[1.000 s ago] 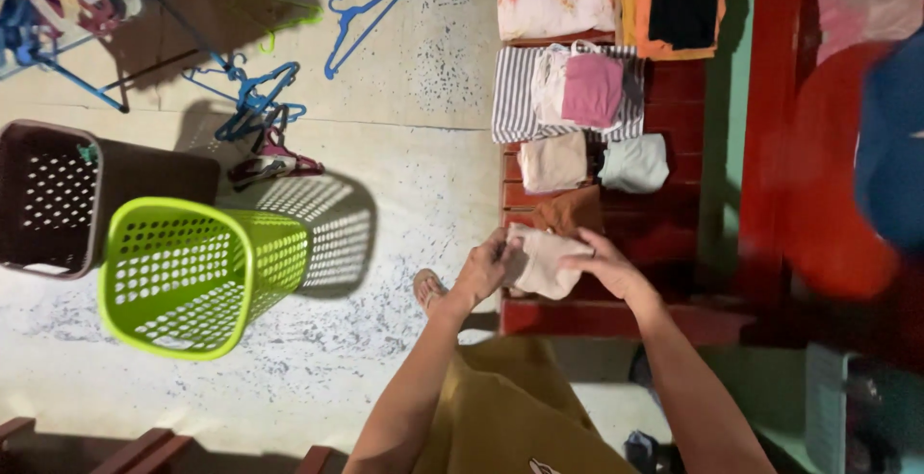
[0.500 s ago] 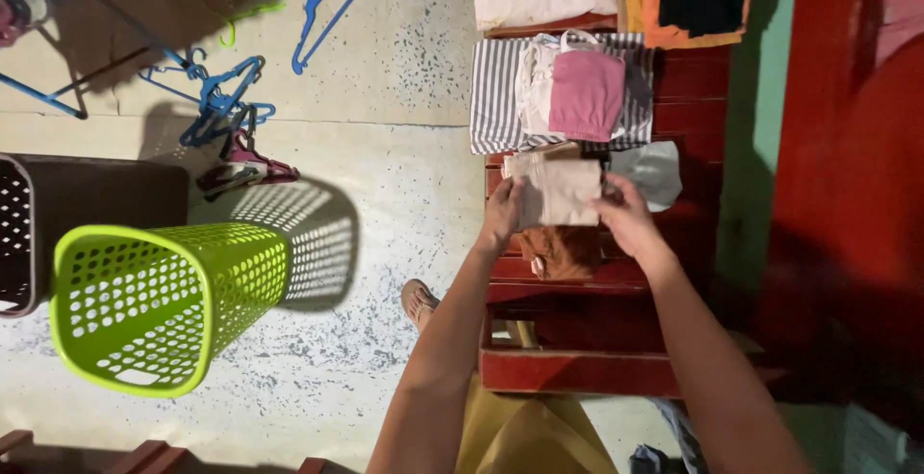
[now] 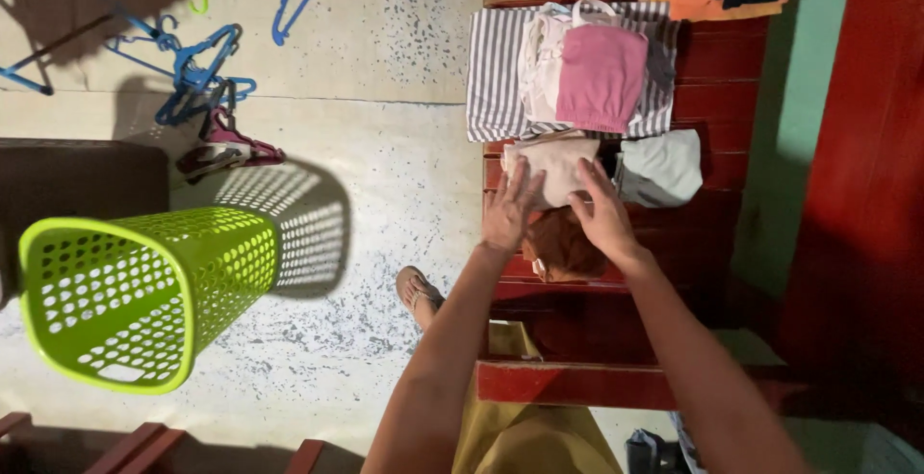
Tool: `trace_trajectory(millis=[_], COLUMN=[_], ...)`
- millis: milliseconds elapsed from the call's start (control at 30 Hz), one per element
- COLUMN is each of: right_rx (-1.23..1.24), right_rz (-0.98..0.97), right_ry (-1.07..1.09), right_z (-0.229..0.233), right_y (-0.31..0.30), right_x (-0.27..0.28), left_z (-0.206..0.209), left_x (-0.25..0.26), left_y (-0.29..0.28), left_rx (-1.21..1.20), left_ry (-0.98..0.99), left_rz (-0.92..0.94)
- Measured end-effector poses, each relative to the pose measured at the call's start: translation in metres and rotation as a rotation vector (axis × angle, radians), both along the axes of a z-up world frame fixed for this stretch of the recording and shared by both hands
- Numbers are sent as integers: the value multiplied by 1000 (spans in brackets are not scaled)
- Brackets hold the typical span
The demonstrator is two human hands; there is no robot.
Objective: Sorting, folding, and hanging various pieces of laundry using plastic hangers and organizing them into a drawer.
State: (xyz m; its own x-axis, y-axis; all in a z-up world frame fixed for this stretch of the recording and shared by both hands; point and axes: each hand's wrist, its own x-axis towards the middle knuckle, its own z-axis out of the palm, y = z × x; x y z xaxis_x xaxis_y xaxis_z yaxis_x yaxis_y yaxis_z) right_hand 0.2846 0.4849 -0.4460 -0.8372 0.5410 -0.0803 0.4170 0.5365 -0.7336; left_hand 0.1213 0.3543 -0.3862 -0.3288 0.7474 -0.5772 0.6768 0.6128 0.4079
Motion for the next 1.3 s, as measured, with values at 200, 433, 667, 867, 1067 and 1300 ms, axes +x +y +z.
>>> trace_trajectory(millis=[200, 433, 667, 867, 1067, 1300], right_rx=[-200, -154, -522, -1367, -1343, -1426], right_rz=[-368, -237, -417, -529, -351, -380], right_ry=[15, -237, -194, -218, -163, 70], right_z=[-43, -43, -64, 35, 45, 64], right_y=[-26, -46, -70, -64, -28, 9], right_x=[61, 91, 96, 88, 99, 64], left_z=[-70, -76, -88, -43, 50, 66], left_x=[-7, 58, 104, 93, 51, 29], left_y=[-3, -65, -75, -81, -53, -29], left_rx=[-21, 753, 88, -116, 297, 494], left_ry=[55, 97, -733, -921, -976, -1026], left_rz=[-59, 466, 1102, 1030, 867, 820])
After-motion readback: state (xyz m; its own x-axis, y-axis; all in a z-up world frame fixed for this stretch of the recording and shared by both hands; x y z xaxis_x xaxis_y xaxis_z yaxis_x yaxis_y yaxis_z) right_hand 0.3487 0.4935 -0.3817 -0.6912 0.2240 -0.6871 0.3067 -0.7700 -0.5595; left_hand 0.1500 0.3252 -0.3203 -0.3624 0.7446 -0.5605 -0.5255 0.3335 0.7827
